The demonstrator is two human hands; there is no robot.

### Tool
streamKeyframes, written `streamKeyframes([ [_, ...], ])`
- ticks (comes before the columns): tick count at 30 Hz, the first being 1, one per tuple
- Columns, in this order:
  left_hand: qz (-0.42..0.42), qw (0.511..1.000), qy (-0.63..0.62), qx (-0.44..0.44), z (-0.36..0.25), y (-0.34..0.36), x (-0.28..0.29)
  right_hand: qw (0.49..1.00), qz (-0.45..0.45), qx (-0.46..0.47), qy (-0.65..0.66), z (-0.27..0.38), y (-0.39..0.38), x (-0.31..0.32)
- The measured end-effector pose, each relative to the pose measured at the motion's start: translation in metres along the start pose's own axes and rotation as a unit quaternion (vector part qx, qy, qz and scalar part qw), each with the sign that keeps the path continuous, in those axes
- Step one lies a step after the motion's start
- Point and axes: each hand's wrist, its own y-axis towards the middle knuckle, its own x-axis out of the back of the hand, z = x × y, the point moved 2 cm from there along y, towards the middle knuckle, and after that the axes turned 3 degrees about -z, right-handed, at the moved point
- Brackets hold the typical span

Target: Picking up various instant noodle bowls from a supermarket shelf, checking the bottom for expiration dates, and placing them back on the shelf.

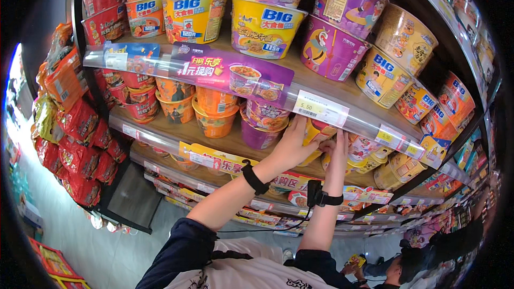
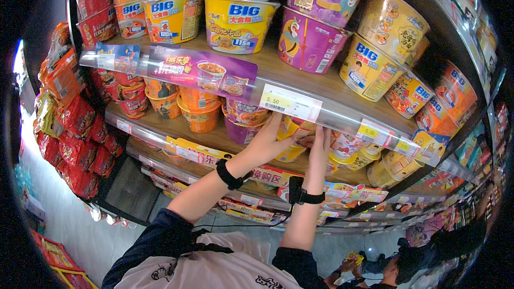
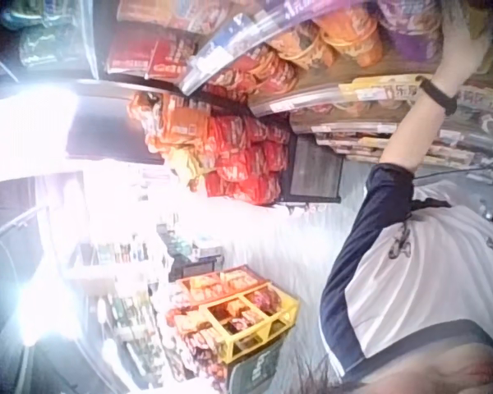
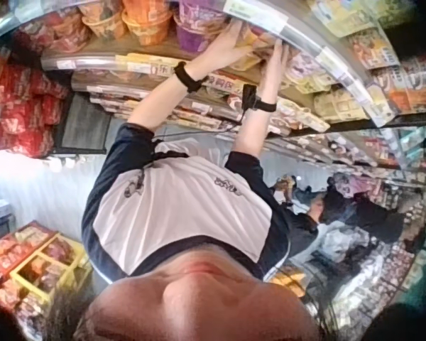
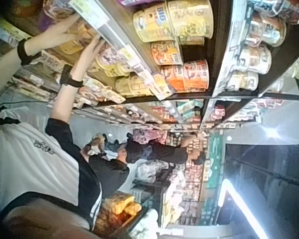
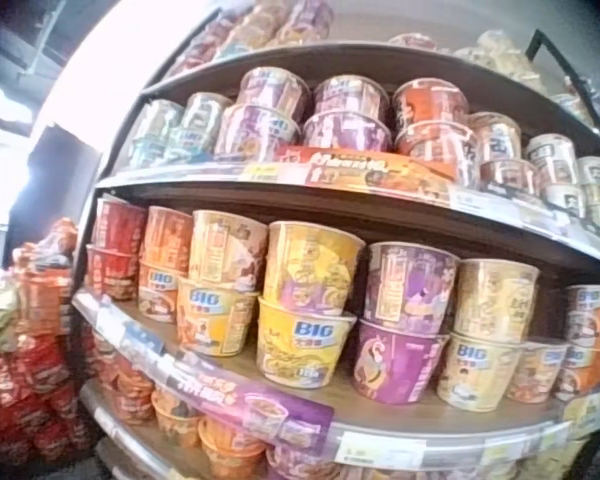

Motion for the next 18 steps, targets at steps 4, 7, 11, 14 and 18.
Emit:
streamKeyframes([
  [4, -0.004, 0.995, -0.083, 0.063, -0.002, -0.006, 0.002, 0.999, 0.02, 0.041, 0.029, 0.01, -0.016, -0.019],
  [7, -0.071, 0.996, -0.052, -0.013, 0.003, -0.026, 0.001, 0.992, 0.036, 0.12, -0.029, -0.004, -0.019, -0.002],
  [11, -0.064, 0.984, -0.163, 0.001, -0.011, -0.066, 0.015, 0.992, 0.054, 0.111, -0.015, -0.004, -0.056, 0.003],
  [14, -0.059, 0.95, -0.304, 0.038, -0.029, -0.095, 0.028, 0.982, 0.075, 0.164, -0.057, 0.016, -0.084, 0.0],
  [18, -0.053, 0.883, -0.458, 0.083, -0.022, -0.129, 0.043, 0.947, 0.144, 0.223, -0.183, 0.009, -0.092, 0.014],
])
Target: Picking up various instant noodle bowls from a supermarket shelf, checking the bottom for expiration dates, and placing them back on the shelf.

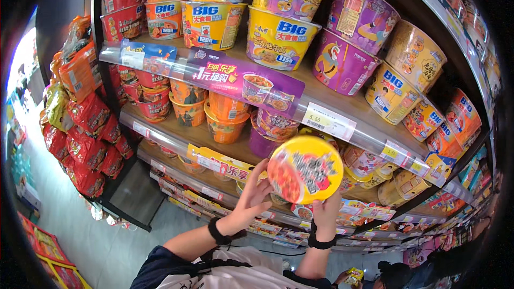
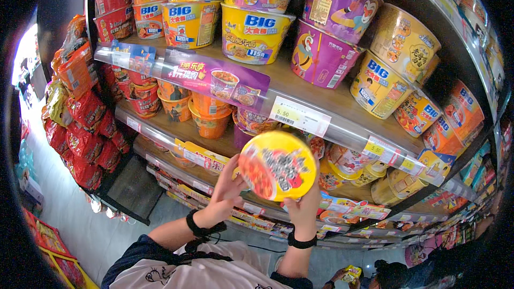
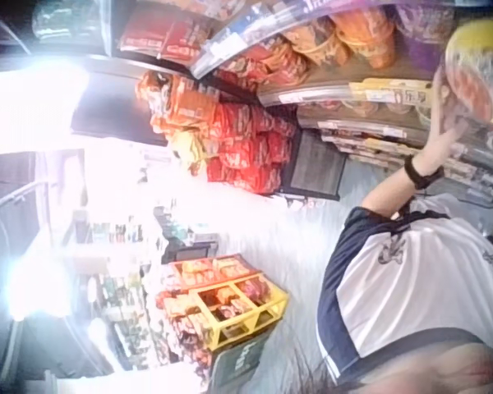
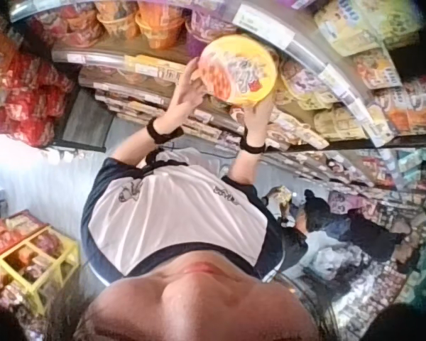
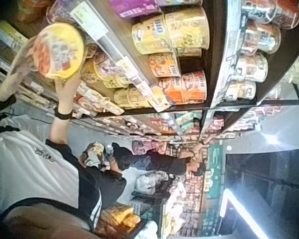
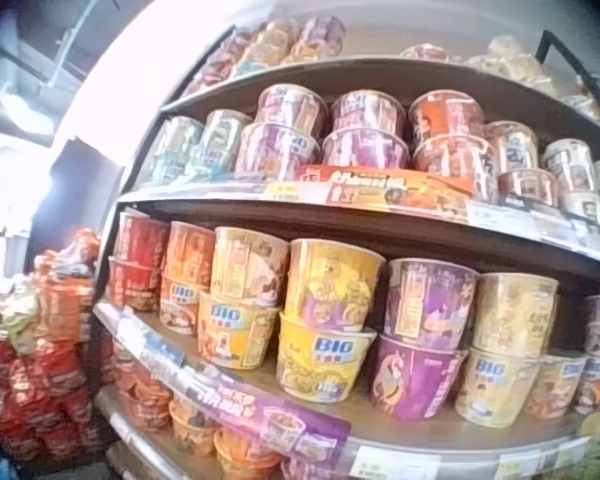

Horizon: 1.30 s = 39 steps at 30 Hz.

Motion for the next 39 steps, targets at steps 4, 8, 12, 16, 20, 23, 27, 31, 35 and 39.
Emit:
streamKeyframes([
  [4, -0.047, 0.998, 0.022, 0.045, -0.006, -0.014, 0.018, 0.99, 0.118, 0.077, -0.024, 0.012, 0.002, -0.012],
  [8, -0.06, 0.99, 0.098, 0.081, -0.002, -0.031, 0.038, 0.979, 0.145, 0.137, 0.036, 0.028, -0.01, -0.022],
  [12, -0.01, 0.978, 0.201, 0.054, -0.026, -0.037, 0.033, 0.977, 0.086, 0.171, 0.098, 0.03, -0.023, -0.016],
  [16, -0.053, 0.964, 0.232, 0.119, -0.033, -0.042, 0.037, 0.969, 0.055, 0.055, 0.234, 0.05, -0.023, -0.017],
  [20, 0.008, 0.96, 0.278, -0.019, -0.057, -0.032, 0.019, 0.936, 0.051, 0.019, 0.349, 0.053, -0.039, -0.021],
  [23, -0.087, 0.981, 0.002, 0.174, -0.032, -0.039, 0.037, 0.925, 0.072, 0.09, 0.363, 0.063, -0.039, -0.026],
  [27, -0.019, 0.961, 0.266, 0.07, -0.061, -0.044, 0.022, 0.927, 0.091, 0.12, 0.345, 0.059, -0.036, -0.028],
  [31, -0.051, 0.896, 0.44, -0.018, -0.091, -0.032, -0.011, 0.895, 0.061, 0.026, 0.44, 0.045, -0.031, -0.036],
  [35, -0.004, 0.744, 0.604, -0.284, -0.074, -0.058, -0.02, 0.808, 0.092, -0.142, 0.564, 0.025, -0.037, -0.055],
  [39, -0.03, 0.703, 0.585, -0.403, -0.036, -0.083, -0.014, 0.763, 0.105, -0.215, 0.6, 0.013, -0.043, -0.069],
])
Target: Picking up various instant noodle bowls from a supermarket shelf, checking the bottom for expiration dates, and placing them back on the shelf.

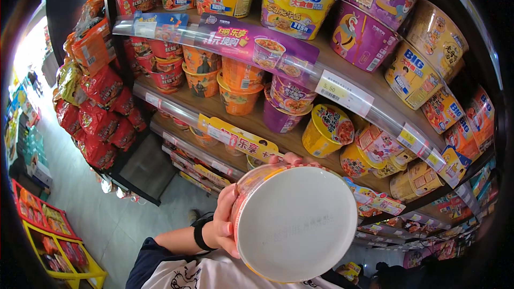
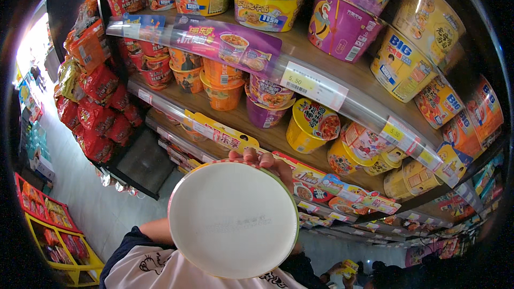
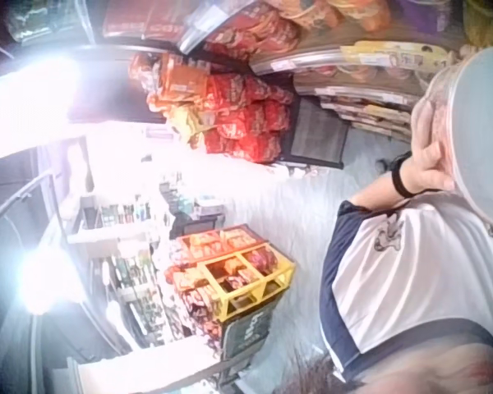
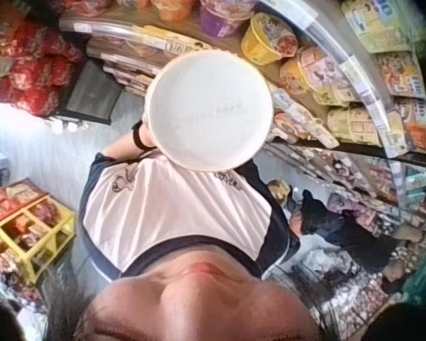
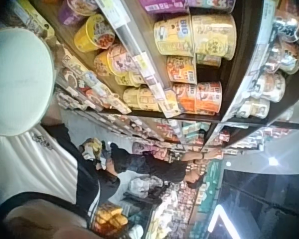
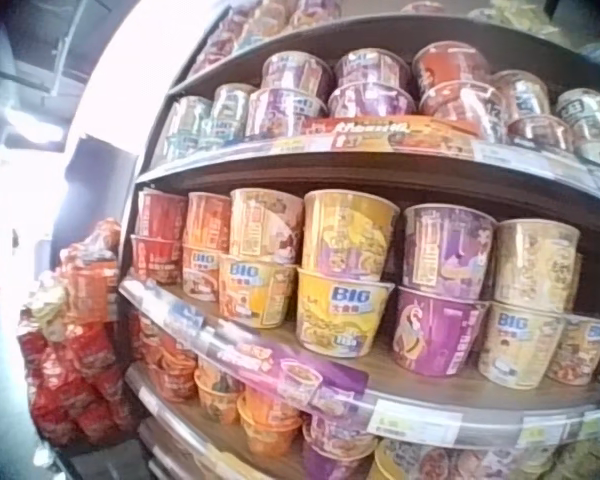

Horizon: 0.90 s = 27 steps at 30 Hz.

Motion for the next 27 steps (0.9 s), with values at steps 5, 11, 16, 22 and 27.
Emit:
streamKeyframes([
  [5, 0.029, 0.995, 0.088, 0.021, 0.009, -0.028, -0.002, 0.999, -0.019, -0.028, 0.026, -0.007, 0.0, 0.005],
  [11, 0.07, 0.993, 0.08, 0.042, 0.002, -0.034, -0.013, 0.998, -0.032, -0.042, 0.04, -0.011, -0.002, 0.007],
  [16, 0.145, 0.987, 0.028, 0.064, -0.005, -0.006, -0.019, 0.996, -0.043, -0.053, 0.052, -0.014, -0.001, 0.011],
  [22, 0.19, 0.977, 0.022, 0.097, 0.006, -0.003, -0.012, 0.993, -0.055, -0.065, 0.076, -0.019, 0.006, 0.017],
  [27, 0.237, 0.967, 0.003, 0.094, 0.003, 0.01, -0.013, 0.992, -0.069, -0.065, 0.089, -0.02, 0.01, 0.023],
])
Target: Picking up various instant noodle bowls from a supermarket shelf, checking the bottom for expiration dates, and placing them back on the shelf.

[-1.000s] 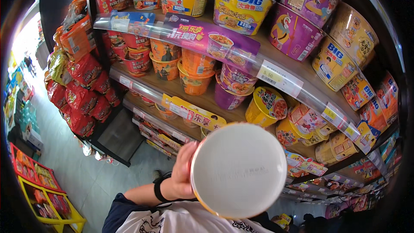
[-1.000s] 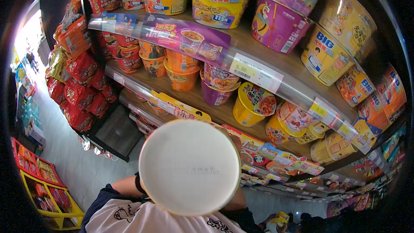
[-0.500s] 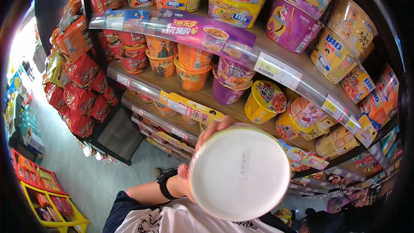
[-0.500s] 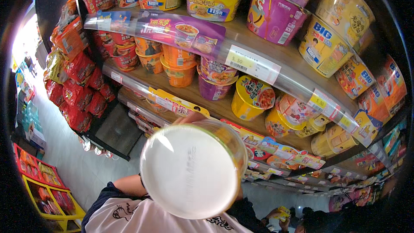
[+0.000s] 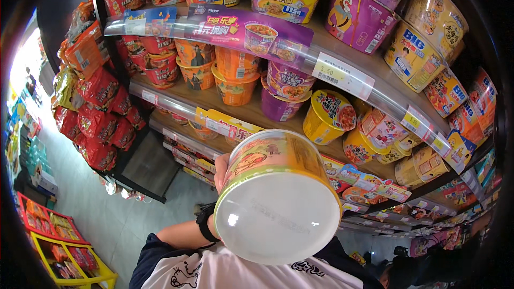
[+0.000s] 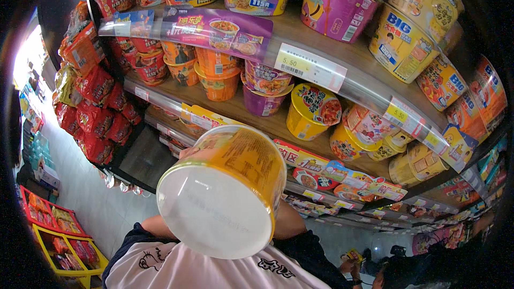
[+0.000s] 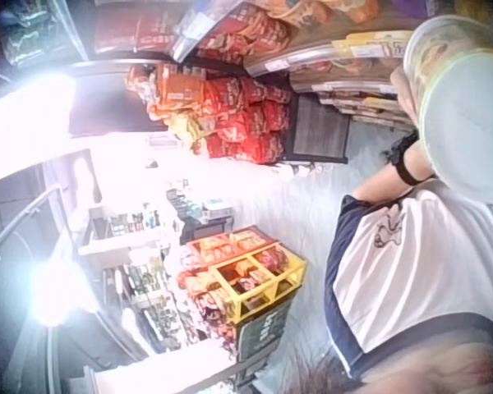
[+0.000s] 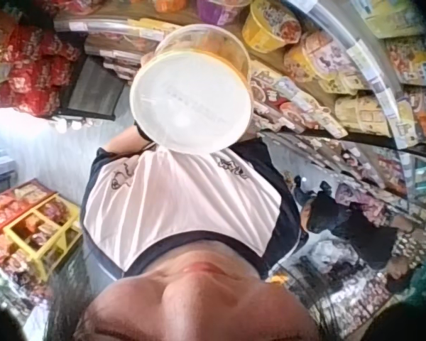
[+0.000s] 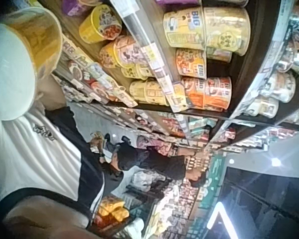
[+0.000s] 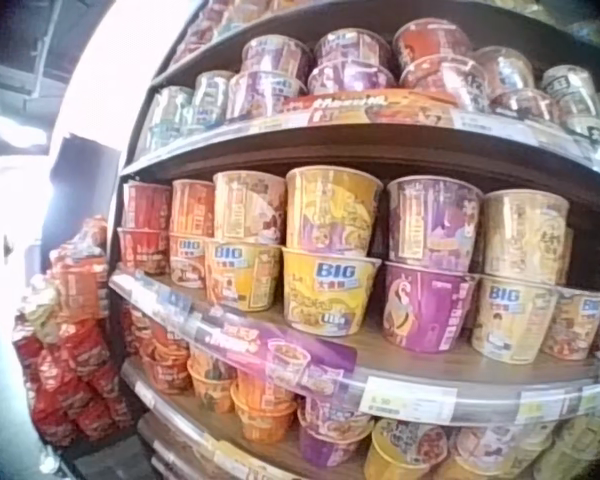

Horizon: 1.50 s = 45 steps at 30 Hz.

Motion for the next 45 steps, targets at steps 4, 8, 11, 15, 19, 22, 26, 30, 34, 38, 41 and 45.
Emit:
streamKeyframes([
  [4, 0.072, 0.997, 0.012, -0.034, -0.003, 0.019, 0.0, 1.0, -0.008, -0.007, 0.025, -0.006, 0.008, 0.003],
  [8, 0.125, 0.99, 0.034, -0.056, -0.003, 0.026, -0.003, 0.999, -0.015, -0.013, 0.045, -0.008, 0.017, 0.007],
  [11, 0.164, 0.982, 0.045, -0.078, -0.005, 0.03, -0.006, 0.998, -0.024, -0.009, 0.058, -0.004, 0.023, 0.011],
  [15, 0.188, 0.976, 0.045, -0.1, 0.002, 0.025, -0.014, 0.996, -0.034, -0.01, 0.083, -0.001, 0.032, 0.021],
  [19, -0.029, 0.981, 0.127, -0.143, 0.015, 0.013, -0.037, 0.994, -0.061, 0.009, 0.086, 0.019, 0.025, 0.027],
  [22, -0.048, 0.989, 0.073, -0.12, 0.016, 0.027, -0.043, 0.992, -0.094, 0.045, 0.066, 0.044, 0.008, 0.031],
  [26, -0.024, 0.996, -0.019, -0.089, 0.024, 0.038, -0.055, 0.96, -0.198, 0.146, -0.137, 0.079, -0.007, 0.025],
  [30, 0.053, 0.994, -0.089, -0.016, 0.02, 0.058, -0.052, 0.94, -0.156, 0.176, -0.248, 0.113, -0.025, 0.001],
  [34, 0.055, 0.99, -0.132, 0.005, 0.022, 0.07, -0.05, 0.921, -0.169, 0.206, -0.284, 0.118, -0.029, -0.005],
  [38, 0.07, 0.987, -0.14, 0.028, 0.033, 0.078, -0.056, 0.919, -0.173, 0.219, -0.277, 0.116, -0.027, -0.017],
  [41, 0.103, 0.984, -0.134, 0.059, 0.038, 0.08, -0.055, 0.913, -0.176, 0.227, -0.291, 0.113, -0.029, -0.015],
  [45, 0.154, 0.971, -0.155, 0.093, 0.04, 0.084, -0.052, 0.916, -0.188, 0.232, -0.269, 0.115, -0.031, -0.008],
])
